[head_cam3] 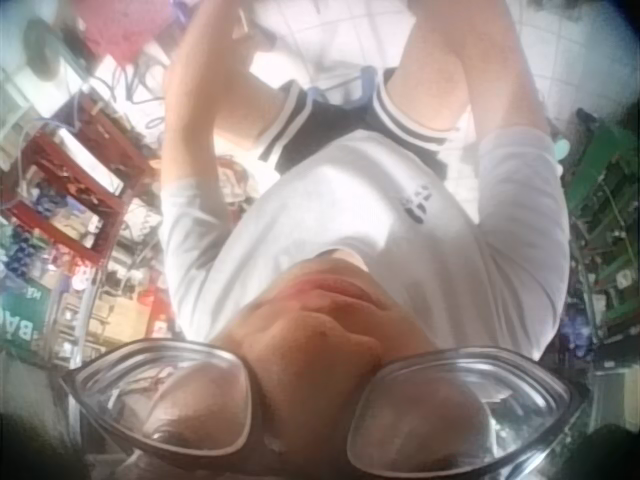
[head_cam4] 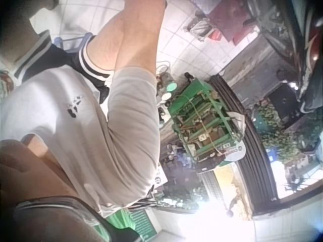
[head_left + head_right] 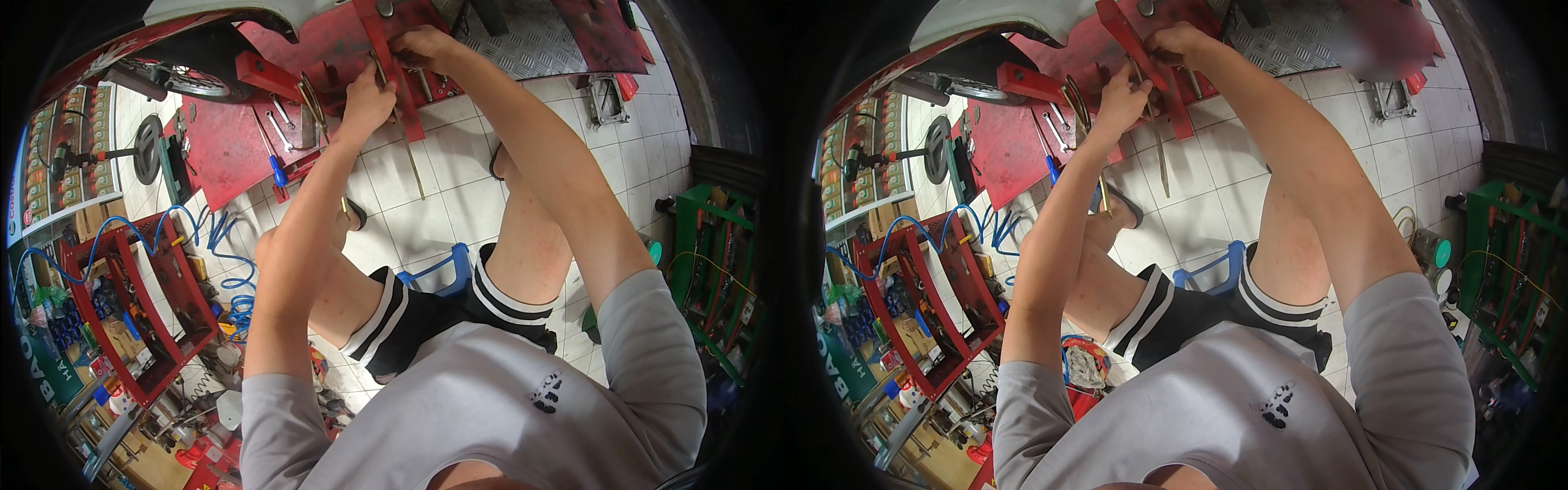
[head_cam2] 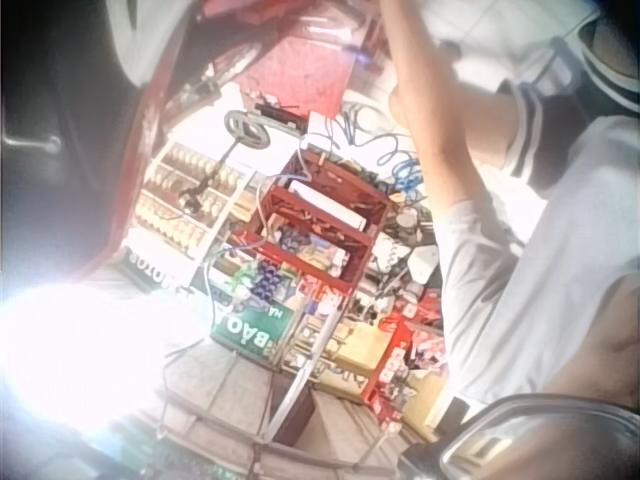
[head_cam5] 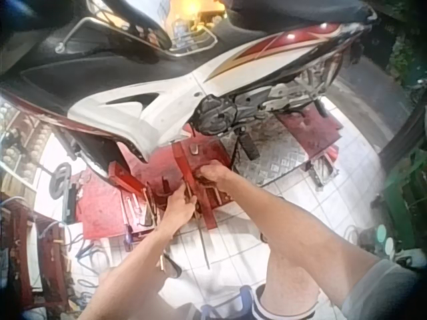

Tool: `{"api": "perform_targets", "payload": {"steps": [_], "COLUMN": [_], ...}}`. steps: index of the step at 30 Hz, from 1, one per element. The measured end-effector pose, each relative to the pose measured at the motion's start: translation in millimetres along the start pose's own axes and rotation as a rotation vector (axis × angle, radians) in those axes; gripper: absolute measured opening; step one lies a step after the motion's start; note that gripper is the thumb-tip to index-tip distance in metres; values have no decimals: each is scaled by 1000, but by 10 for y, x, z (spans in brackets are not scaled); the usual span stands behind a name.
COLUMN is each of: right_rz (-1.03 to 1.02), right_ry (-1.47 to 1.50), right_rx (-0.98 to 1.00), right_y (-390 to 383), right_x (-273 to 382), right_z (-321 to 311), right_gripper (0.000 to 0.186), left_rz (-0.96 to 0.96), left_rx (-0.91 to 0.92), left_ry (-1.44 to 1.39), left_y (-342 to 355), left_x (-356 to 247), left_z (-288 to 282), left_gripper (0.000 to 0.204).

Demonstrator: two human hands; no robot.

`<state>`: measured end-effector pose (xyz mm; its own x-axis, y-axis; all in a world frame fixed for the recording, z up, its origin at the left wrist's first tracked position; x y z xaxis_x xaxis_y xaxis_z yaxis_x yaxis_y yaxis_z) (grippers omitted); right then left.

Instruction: The person sits on a low stool and assembles small metal parts, including a brass-colored bracket and a bolt, by hand. They manipulate the components, aligning and fitting them together while seated in a workshop environment.

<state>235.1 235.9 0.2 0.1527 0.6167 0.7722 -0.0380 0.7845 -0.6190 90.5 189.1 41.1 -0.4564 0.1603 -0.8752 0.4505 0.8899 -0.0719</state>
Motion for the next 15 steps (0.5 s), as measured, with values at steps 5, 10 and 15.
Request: {"api": "perform_targets", "payload": {"steps": [5,10,15], "right_rz": [60,0,15], "right_ry": [27,100,-133], "right_rx": [1,30,-39], "right_y": [-17,68,17], "right_x": [-23,-29,-13], "right_z": [10,-20,-8], "right_gripper": [14,13,14], "left_rz": [-52,-22,-35], "left_rx": [22,1,-10], "left_ry": [-72,-66,-8], "left_y": [13,40,2], "left_x": [89,94,52], "left_z": [21,31,-6], "left_gripper": [50,44,32]}}
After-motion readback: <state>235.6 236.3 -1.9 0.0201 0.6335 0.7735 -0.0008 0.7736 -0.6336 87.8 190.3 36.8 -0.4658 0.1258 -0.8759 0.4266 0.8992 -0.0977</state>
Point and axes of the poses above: each hand's wrist, its own y-axis towards the middle knuckle, its own z-axis out of the palm, x = y × z, the point moved 6 cm from there along y, towards the middle knuckle, and after that the axes turned 7 degrees about z, right-handed, at the moved point
